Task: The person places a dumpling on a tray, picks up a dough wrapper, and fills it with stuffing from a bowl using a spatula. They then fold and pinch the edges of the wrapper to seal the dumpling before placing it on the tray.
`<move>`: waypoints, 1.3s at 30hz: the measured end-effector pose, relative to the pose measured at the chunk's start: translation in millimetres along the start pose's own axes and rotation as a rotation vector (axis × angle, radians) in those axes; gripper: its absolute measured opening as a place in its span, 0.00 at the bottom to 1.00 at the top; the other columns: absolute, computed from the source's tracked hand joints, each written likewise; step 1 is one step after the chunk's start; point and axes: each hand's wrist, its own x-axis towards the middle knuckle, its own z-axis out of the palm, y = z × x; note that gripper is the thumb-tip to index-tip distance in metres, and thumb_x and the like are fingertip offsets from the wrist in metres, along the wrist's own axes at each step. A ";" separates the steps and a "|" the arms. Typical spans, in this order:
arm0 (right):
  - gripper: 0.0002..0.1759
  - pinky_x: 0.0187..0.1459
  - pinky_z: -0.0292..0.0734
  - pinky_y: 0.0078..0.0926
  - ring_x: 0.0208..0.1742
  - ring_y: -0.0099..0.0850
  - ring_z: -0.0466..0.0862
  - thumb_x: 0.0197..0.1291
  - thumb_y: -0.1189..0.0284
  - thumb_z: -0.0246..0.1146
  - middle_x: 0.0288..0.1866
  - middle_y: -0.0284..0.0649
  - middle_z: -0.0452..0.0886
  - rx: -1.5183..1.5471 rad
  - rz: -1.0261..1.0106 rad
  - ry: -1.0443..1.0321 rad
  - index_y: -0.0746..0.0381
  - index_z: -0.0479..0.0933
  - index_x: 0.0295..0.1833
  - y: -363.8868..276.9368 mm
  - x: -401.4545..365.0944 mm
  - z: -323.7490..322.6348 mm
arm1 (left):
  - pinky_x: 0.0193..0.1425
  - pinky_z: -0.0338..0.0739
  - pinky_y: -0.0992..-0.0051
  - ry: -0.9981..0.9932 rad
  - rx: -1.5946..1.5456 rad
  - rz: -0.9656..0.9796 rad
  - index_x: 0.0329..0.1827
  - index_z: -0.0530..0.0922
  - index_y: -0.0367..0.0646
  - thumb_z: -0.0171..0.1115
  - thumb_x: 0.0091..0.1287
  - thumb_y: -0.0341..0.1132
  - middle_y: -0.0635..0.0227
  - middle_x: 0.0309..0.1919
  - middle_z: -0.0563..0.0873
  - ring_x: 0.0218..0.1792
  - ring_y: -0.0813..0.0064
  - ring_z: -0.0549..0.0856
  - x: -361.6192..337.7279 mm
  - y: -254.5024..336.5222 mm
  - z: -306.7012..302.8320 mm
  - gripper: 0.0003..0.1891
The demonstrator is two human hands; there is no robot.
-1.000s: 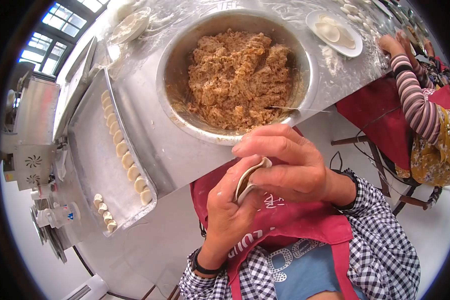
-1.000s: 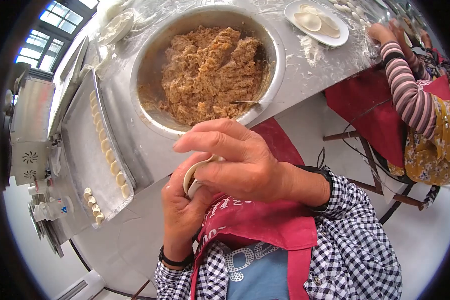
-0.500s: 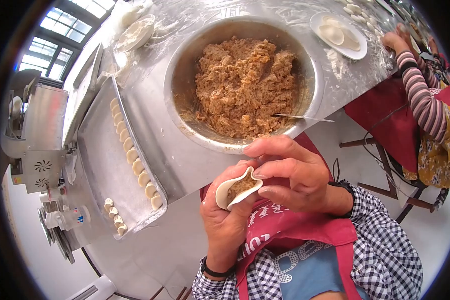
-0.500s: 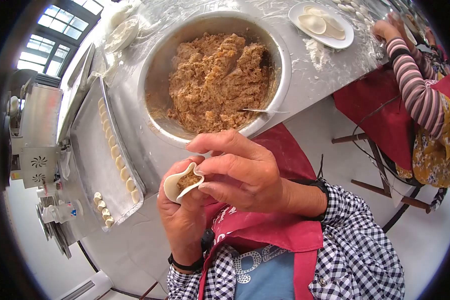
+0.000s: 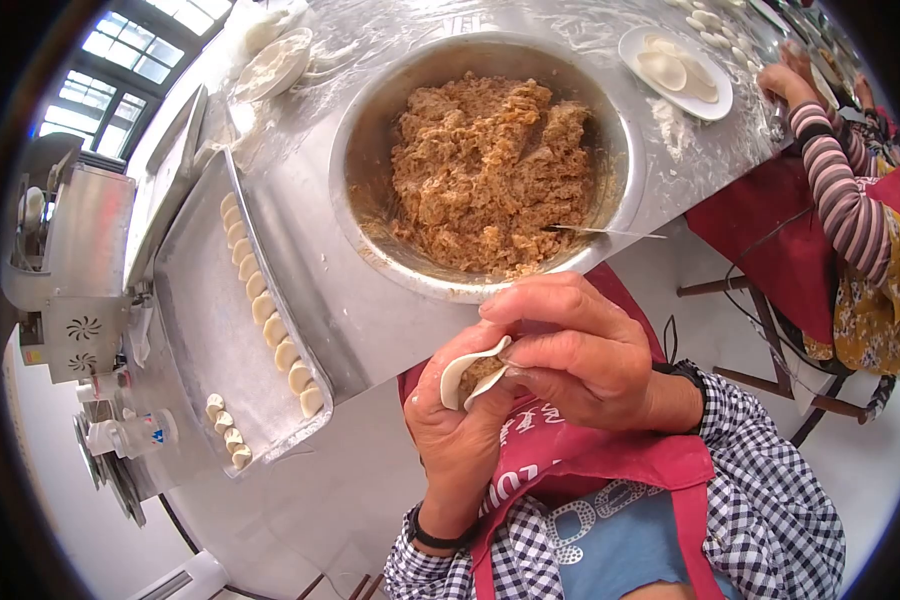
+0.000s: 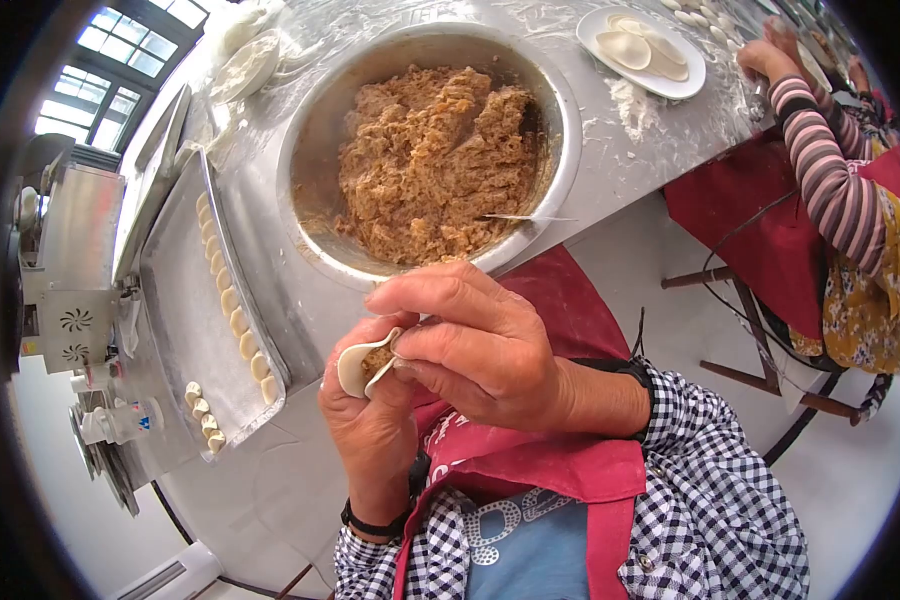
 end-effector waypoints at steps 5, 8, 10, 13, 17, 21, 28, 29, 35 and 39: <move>0.14 0.41 0.77 0.31 0.43 0.38 0.80 0.41 0.79 0.69 0.48 0.49 0.78 -0.008 0.051 0.050 0.66 0.75 0.36 -4.7 -1.1 3.1 | 0.52 0.76 0.78 -0.041 -0.083 0.003 0.55 0.72 0.35 0.65 0.59 0.24 0.61 0.48 0.81 0.47 0.76 0.81 1.2 2.4 0.0 0.20; 0.16 0.42 0.77 0.30 0.44 0.37 0.79 0.40 0.80 0.70 0.50 0.49 0.77 0.124 0.312 0.077 0.66 0.75 0.38 -11.1 3.2 2.3 | 0.52 0.76 0.77 -0.051 -0.190 -0.075 0.58 0.70 0.35 0.63 0.60 0.23 0.61 0.48 0.81 0.47 0.75 0.81 2.1 9.3 5.7 0.22; 0.16 0.44 0.76 0.28 0.45 0.36 0.79 0.39 0.80 0.70 0.51 0.49 0.76 0.074 0.256 0.008 0.65 0.76 0.37 -7.8 4.0 2.0 | 0.52 0.76 0.77 -0.045 -0.133 -0.074 0.58 0.69 0.36 0.63 0.60 0.22 0.61 0.48 0.81 0.48 0.75 0.81 2.3 7.3 3.4 0.22; 0.13 0.45 0.76 0.30 0.47 0.37 0.78 0.40 0.80 0.69 0.50 0.48 0.77 0.044 0.204 0.009 0.65 0.76 0.35 -5.0 2.8 2.9 | 0.53 0.76 0.77 -0.017 -0.090 -0.081 0.58 0.69 0.36 0.63 0.59 0.22 0.61 0.48 0.81 0.48 0.74 0.80 2.3 5.9 4.5 0.23; 0.11 0.45 0.76 0.31 0.47 0.40 0.79 0.41 0.79 0.69 0.49 0.48 0.78 0.075 0.134 0.036 0.65 0.76 0.33 2.3 -1.4 5.3 | 0.54 0.75 0.77 -0.019 -0.017 -0.074 0.57 0.70 0.36 0.64 0.59 0.22 0.61 0.48 0.80 0.49 0.74 0.80 0.4 0.4 2.2 0.23; 0.10 0.45 0.76 0.33 0.47 0.41 0.79 0.43 0.77 0.69 0.47 0.48 0.79 -0.011 0.042 0.010 0.65 0.76 0.32 1.5 4.1 0.7 | 0.55 0.75 0.76 -0.041 -0.071 -0.079 0.57 0.70 0.35 0.64 0.59 0.23 0.60 0.50 0.80 0.50 0.74 0.79 1.7 4.6 4.8 0.22; 0.10 0.44 0.76 0.33 0.46 0.41 0.80 0.42 0.76 0.69 0.46 0.47 0.79 0.015 0.087 0.021 0.65 0.76 0.31 1.9 3.7 3.6 | 0.57 0.73 0.76 -0.023 0.013 0.049 0.57 0.71 0.35 0.62 0.62 0.25 0.59 0.52 0.79 0.52 0.73 0.78 1.5 4.9 4.4 0.20; 0.10 0.44 0.76 0.33 0.46 0.41 0.80 0.42 0.76 0.69 0.46 0.47 0.79 0.016 0.087 0.019 0.65 0.76 0.31 2.8 4.5 2.9 | 0.57 0.73 0.76 -0.028 0.048 0.067 0.57 0.71 0.35 0.62 0.62 0.25 0.59 0.52 0.79 0.52 0.74 0.78 1.5 5.2 4.8 0.19; 0.10 0.45 0.75 0.34 0.46 0.41 0.80 0.41 0.75 0.69 0.46 0.46 0.79 0.022 0.012 -0.061 0.64 0.77 0.31 6.0 7.5 -1.3 | 0.56 0.73 0.77 -0.056 0.011 0.044 0.56 0.73 0.34 0.61 0.62 0.24 0.61 0.52 0.79 0.51 0.76 0.79 0.2 6.1 2.8 0.18; 0.09 0.44 0.76 0.31 0.46 0.38 0.80 0.41 0.78 0.69 0.47 0.46 0.78 0.074 0.120 -0.010 0.64 0.77 0.31 -3.7 12.6 3.1 | 0.56 0.73 0.77 -0.025 -0.027 -0.013 0.56 0.72 0.34 0.60 0.61 0.23 0.62 0.51 0.79 0.51 0.75 0.79 -2.4 3.9 -0.8 0.19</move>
